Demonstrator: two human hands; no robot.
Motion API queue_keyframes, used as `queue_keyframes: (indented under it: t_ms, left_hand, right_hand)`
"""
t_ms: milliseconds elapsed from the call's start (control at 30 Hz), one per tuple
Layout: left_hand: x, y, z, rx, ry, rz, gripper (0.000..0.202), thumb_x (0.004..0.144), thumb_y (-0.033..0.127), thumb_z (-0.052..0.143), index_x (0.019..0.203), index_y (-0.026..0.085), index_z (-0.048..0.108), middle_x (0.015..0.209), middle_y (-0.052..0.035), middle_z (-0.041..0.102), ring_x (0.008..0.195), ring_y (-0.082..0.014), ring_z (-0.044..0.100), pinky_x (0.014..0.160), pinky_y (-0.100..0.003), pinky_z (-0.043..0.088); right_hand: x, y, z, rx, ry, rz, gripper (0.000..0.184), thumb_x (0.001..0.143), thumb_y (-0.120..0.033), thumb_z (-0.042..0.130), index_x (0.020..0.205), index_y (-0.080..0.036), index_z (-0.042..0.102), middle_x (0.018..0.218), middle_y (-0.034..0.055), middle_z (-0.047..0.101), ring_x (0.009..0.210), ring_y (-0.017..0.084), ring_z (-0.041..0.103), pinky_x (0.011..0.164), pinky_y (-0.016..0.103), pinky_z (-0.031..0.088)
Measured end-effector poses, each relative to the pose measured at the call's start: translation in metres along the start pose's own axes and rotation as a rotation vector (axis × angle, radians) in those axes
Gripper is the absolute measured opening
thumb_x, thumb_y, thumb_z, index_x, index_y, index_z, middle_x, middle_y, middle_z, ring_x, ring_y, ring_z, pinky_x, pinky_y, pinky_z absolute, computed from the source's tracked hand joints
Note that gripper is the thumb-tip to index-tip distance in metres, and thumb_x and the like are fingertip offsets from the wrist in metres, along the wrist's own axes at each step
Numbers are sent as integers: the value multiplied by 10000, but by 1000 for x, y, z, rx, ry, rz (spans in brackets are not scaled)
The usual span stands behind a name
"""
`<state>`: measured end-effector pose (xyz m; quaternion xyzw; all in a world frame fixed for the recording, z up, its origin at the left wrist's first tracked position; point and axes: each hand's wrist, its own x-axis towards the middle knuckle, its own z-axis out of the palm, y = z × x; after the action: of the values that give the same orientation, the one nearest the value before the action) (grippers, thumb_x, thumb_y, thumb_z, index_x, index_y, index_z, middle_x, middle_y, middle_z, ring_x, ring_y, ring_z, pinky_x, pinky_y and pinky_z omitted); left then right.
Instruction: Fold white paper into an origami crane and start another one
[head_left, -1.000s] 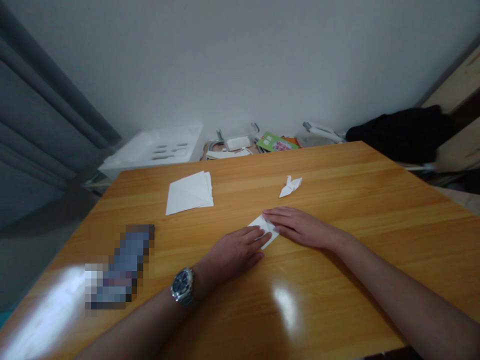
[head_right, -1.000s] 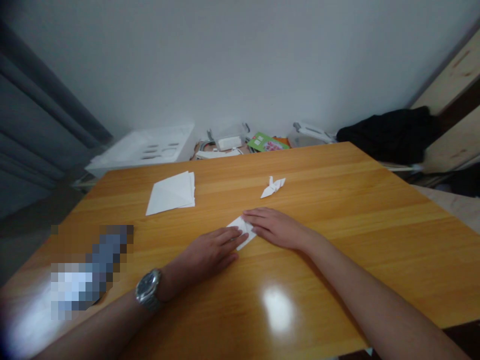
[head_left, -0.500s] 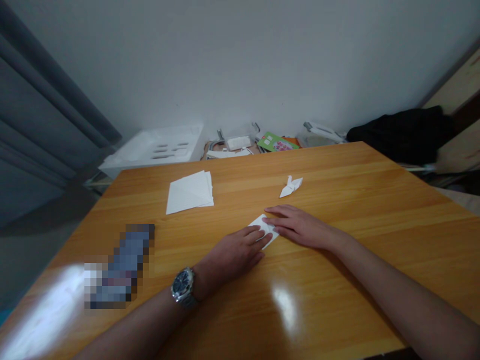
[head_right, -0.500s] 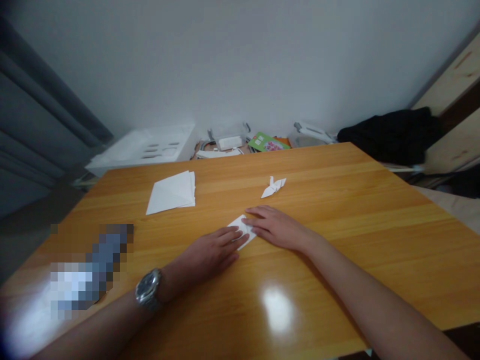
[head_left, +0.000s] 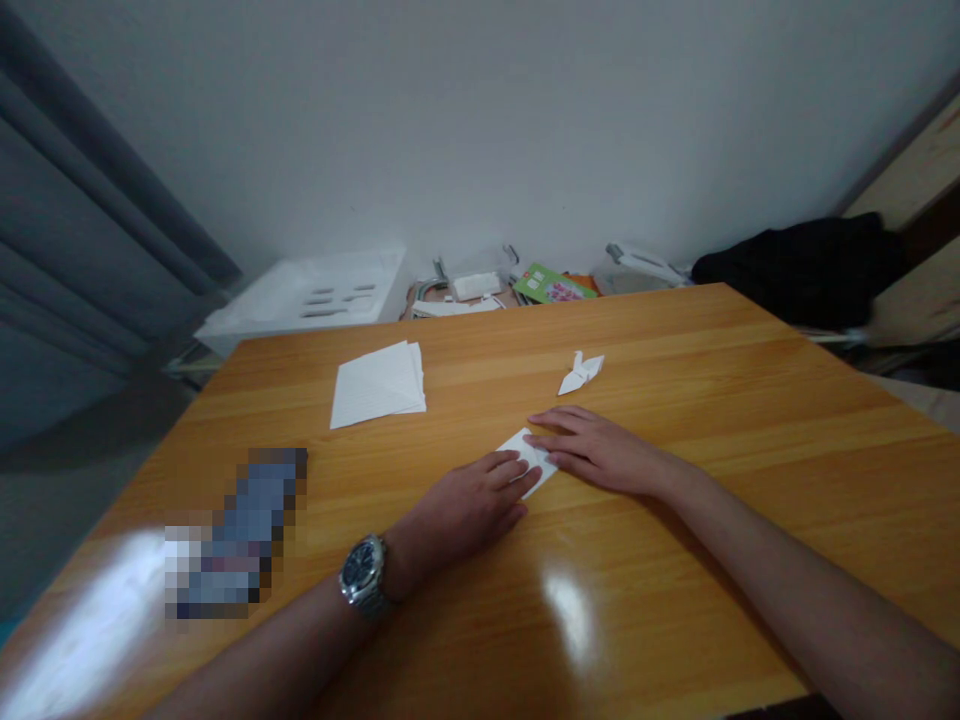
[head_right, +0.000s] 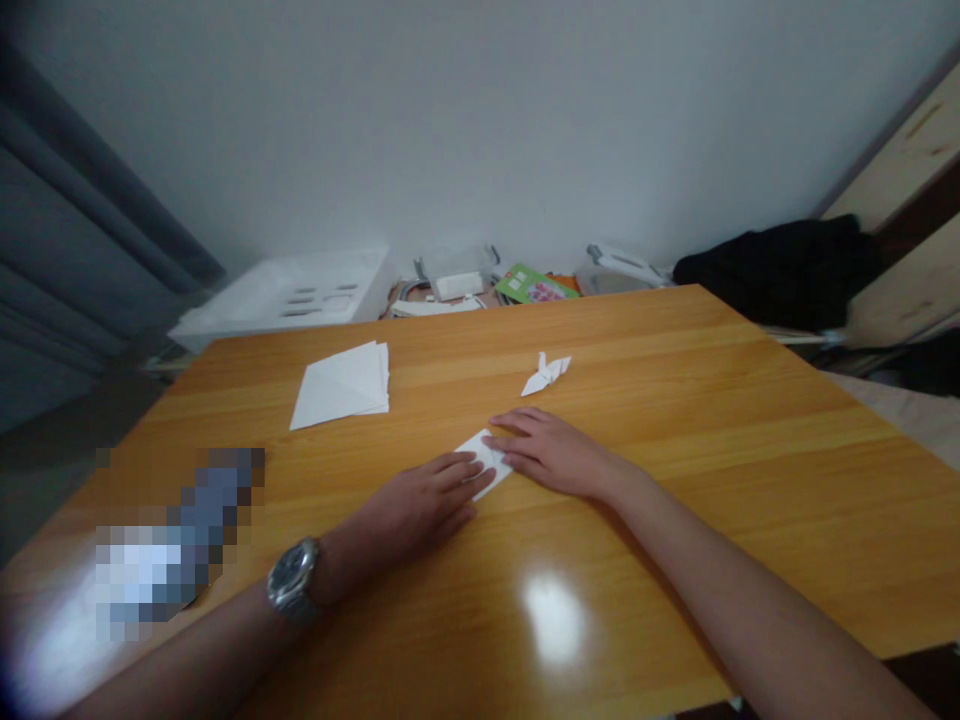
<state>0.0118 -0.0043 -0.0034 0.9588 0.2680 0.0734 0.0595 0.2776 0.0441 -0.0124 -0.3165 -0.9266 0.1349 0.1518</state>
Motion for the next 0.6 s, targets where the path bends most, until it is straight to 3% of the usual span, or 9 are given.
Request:
queue_keyframes:
  t_ms: [67, 233, 400, 600]
  left_hand:
    - [-1, -1, -1, -5, 6, -11, 441, 1014, 302, 471, 1434, 168, 476, 1363, -96, 597, 1315, -246, 512, 1141, -386, 414]
    - [-5, -4, -2, 19, 60, -79, 412, 997, 397, 514, 1361, 209, 552, 1396, -78, 599, 1370, -285, 471, 1207, -534, 275]
    - [-6, -4, 1, 25, 53, -98, 456, 991, 383, 516, 1388, 159, 526, 1394, -116, 597, 1326, -279, 526, 1112, -435, 441]
    - [-6, -4, 3, 32, 53, -69, 456, 1005, 373, 489, 1391, 131, 510, 1397, -127, 588, 1354, -273, 508, 1126, -395, 447]
  right_hand:
    - [-1, 0, -1, -11, -4, 1, 384, 1031, -372, 471, 1391, -314, 592, 1466, 71, 548, 1341, 258, 481, 1140, 499, 389]
    - [-2, 0, -6, -45, -4, 23, 385, 1028, -390, 473, 1366, -280, 621, 1487, 87, 526, 1357, 271, 471, 1135, 493, 396]
    - [-1, -1, -6, -58, -10, 8, 400, 1027, -394, 472, 1374, -253, 613, 1507, 86, 511, 1375, 260, 468, 1152, 469, 382]
    - [-5, 4, -3, -29, -17, -18, 440, 1023, -389, 482, 1449, -289, 528, 1565, 61, 434, 1428, 267, 408, 1172, 498, 353]
